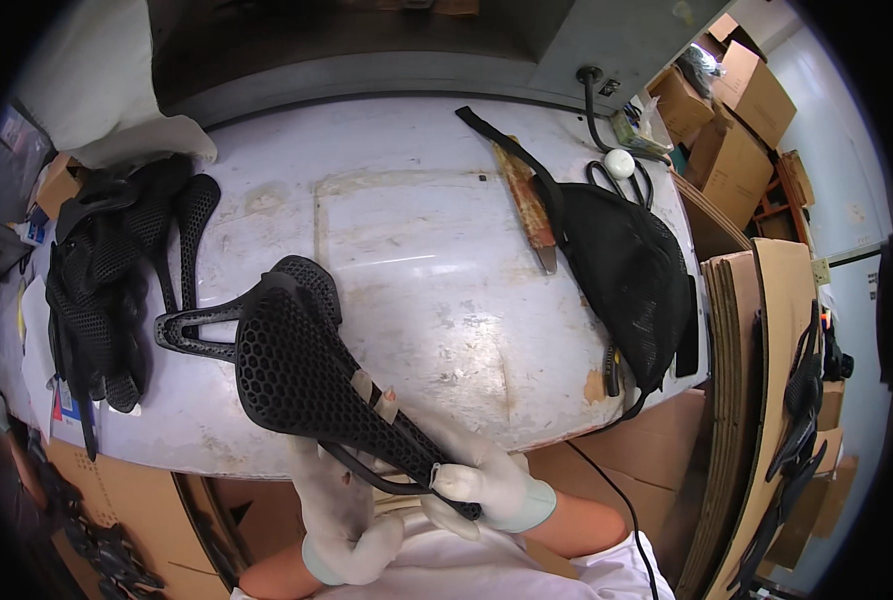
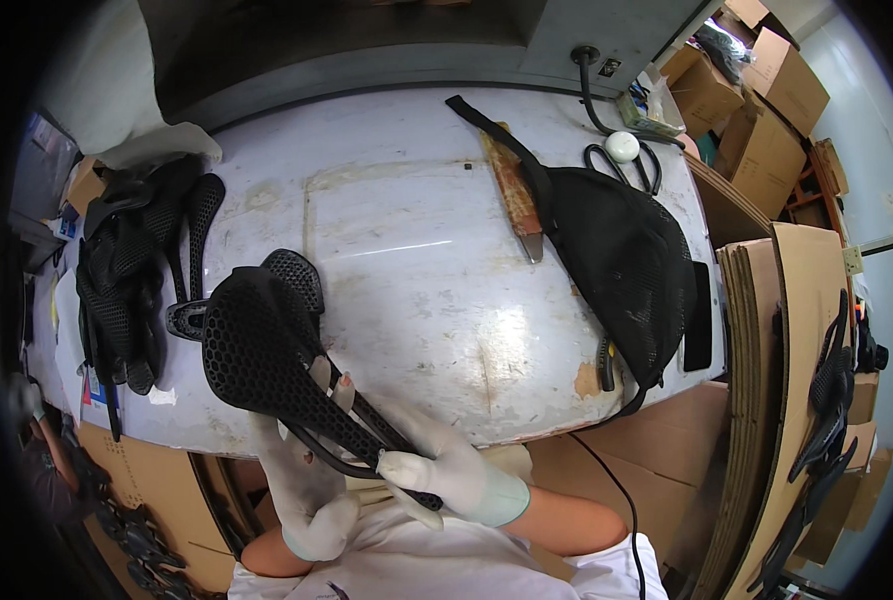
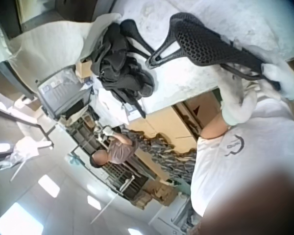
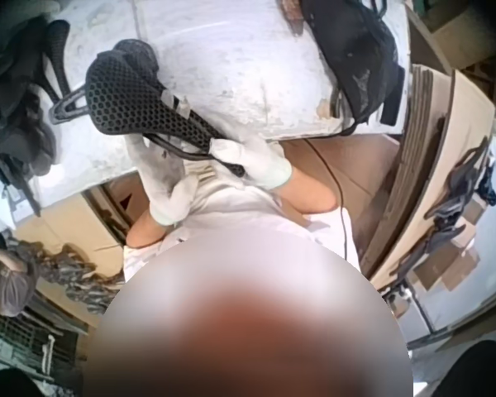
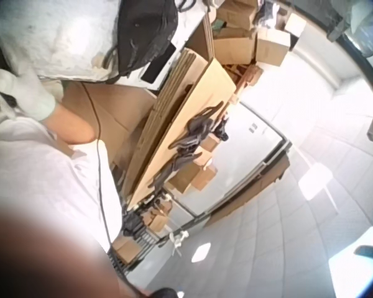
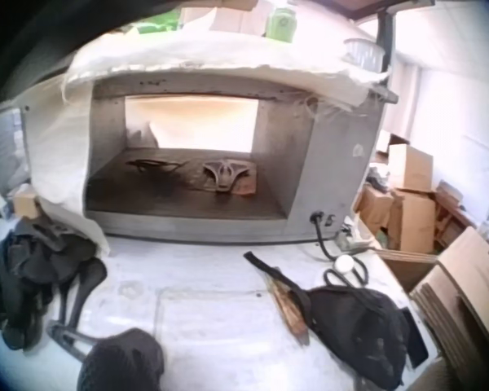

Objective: Inspecting and handling bicycle seat components at a factory workbench.

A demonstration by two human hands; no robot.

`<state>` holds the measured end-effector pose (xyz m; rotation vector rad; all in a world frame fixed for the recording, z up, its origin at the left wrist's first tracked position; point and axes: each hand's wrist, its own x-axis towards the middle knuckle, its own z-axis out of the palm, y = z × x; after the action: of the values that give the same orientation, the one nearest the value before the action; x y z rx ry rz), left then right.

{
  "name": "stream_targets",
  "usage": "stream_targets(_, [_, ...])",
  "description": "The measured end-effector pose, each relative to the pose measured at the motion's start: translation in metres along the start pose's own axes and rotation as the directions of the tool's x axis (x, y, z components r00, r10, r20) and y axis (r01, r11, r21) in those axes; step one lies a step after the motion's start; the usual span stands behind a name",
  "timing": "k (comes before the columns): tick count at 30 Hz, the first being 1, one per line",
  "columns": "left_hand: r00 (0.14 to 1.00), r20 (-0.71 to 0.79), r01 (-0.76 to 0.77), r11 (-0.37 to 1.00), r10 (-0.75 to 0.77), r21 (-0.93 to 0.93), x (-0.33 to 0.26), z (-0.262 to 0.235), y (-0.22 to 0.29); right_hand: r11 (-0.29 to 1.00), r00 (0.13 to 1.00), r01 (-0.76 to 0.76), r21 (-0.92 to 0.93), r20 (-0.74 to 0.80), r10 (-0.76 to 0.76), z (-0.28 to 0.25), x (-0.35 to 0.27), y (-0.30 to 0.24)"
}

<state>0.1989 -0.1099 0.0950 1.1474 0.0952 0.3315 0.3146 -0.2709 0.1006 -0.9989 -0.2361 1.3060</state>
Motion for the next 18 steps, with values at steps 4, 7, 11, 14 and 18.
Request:
stream_targets(4, [0.993,0.074,-0.100,0.983,0.090,0.153,0.003,0.003,0.000,0.995,0.996,-0.060,0.082,0.069,0.054,0.003,0.001,0.004])
stream_targets(7, [0.993,0.083,-0.102,0.949,0.081,0.298,0.001,0.004,0.006,0.998,0.999,-0.021,0.057,0.033,0.019,0.006,0.002,0.005])
stream_targets(11, [1.000,0.004,-0.018,0.992,0.018,0.123,-0.001,0.003,0.004,0.919,0.995,-0.033,0.392,0.097,-0.006,0.006,0.000,0.008])
stream_targets(14, [0.998,-0.058,0.039,0.995,-0.034,0.087,-0.001,0.010,0.012,0.941,0.994,-0.030,0.336,0.113,-0.009,0.009,0.002,0.010])
stream_targets(18, [0.974,-0.224,0.002,0.996,-0.022,-0.088,0.002,0.016,0.009,0.959,0.986,0.041,0.280,0.146,-0.085,0.014,0.009,0.020])
